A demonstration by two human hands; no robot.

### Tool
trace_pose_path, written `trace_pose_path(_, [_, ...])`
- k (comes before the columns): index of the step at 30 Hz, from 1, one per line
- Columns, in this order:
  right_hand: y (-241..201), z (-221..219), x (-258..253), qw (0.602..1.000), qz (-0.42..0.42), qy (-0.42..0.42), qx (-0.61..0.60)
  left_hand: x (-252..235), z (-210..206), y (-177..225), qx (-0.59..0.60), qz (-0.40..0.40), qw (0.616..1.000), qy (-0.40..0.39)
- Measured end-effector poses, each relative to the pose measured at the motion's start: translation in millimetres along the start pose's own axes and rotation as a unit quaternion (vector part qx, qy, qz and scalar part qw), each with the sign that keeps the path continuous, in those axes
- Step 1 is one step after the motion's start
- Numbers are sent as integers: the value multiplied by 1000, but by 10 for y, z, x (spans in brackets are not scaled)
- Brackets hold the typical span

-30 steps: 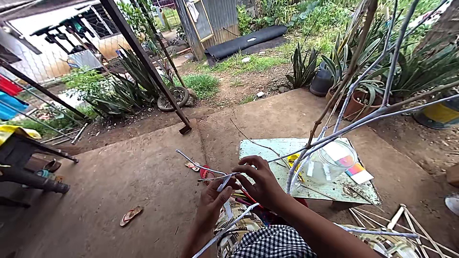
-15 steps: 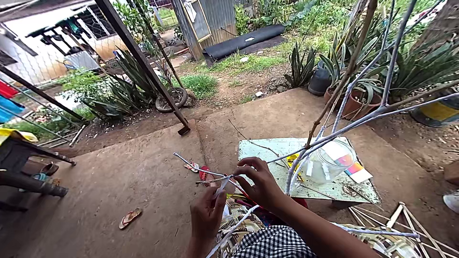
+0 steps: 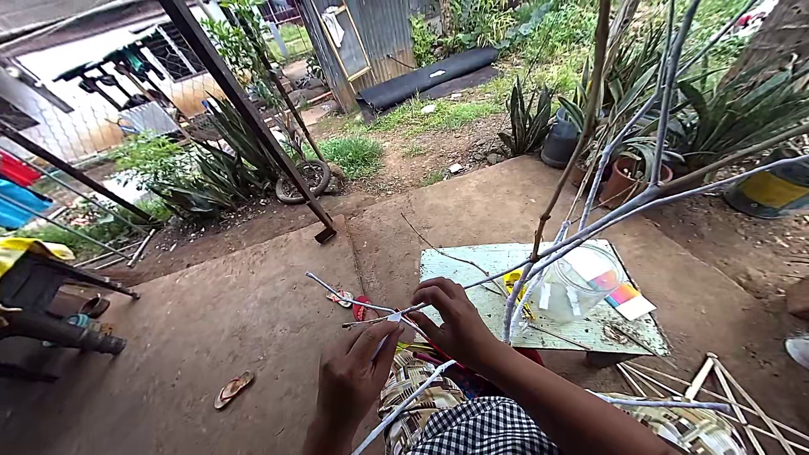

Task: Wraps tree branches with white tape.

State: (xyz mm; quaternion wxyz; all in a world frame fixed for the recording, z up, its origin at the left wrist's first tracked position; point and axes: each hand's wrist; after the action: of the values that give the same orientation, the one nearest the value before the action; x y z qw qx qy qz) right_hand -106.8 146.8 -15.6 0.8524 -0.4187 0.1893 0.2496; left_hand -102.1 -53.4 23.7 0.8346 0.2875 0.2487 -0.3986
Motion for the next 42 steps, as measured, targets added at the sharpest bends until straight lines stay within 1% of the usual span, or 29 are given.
trace_pose_path(3, [3,3,-11,1000,-2,-5,7,-85,47,21,-1,-25,999,-19])
trace_pose_path(5, [0,12,-22,1000,-1,0,5,-96,67,48,-2,-23,999,-31])
trace_pose_path(9, [4,28,-28,1000,4,7,-2,-56,138,105,-74,63,994,-43])
trace_pose_path(11, [2,25,-26,1000,3,5,-3,-24,185,111,-99,89,990,-55])
trace_pose_path(14, [7,2,-25,1000,4,2,1,13,221,113,-102,88,988,-76])
trace_pose_path(19, [13,-4,-19,1000,5,3,0,-14,159,102,-106,81,985,-112])
trace_pose_path(22, [27,-6,-8,1000,6,2,-11,-74,70,83,-94,78,988,-90])
trace_pose_path(25, [39,-7,5,1000,8,-1,-20,-110,15,65,-75,44,993,-79])
trace_pose_path(28, [40,25,-1,999,8,7,-31,-68,10,54,-56,-41,993,-99])
trace_pose_path(30, [33,51,-15,999,6,13,-38,-5,31,20,-64,-86,988,-107])
trace_pose_path(32, [28,62,-30,999,6,18,-38,80,57,-40,-80,-101,986,-110])
trace_pose_path(36, [24,19,-34,999,19,25,-15,236,61,-160,-117,-85,983,-110])
trace_pose_path(39, [27,-22,-28,1000,19,25,0,345,-35,-300,-133,-60,983,-109])
trace_pose_path(41, [32,-25,-30,999,16,35,-5,418,-109,-383,-115,-22,987,-112])
trace_pose_path(42, [36,-9,-35,999,14,37,-11,447,-125,-396,-73,9,990,-119])
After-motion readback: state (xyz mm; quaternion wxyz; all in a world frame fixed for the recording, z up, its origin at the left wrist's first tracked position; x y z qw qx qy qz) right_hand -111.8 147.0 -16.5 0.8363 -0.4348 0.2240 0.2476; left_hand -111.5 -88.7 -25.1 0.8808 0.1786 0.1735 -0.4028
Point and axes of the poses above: each hand's wrist, its own x-axis away from the middle knuckle, its own z-axis out of the back of the hand, y = z × x, and after that the axes turned 11 degrees about -y, right-handed
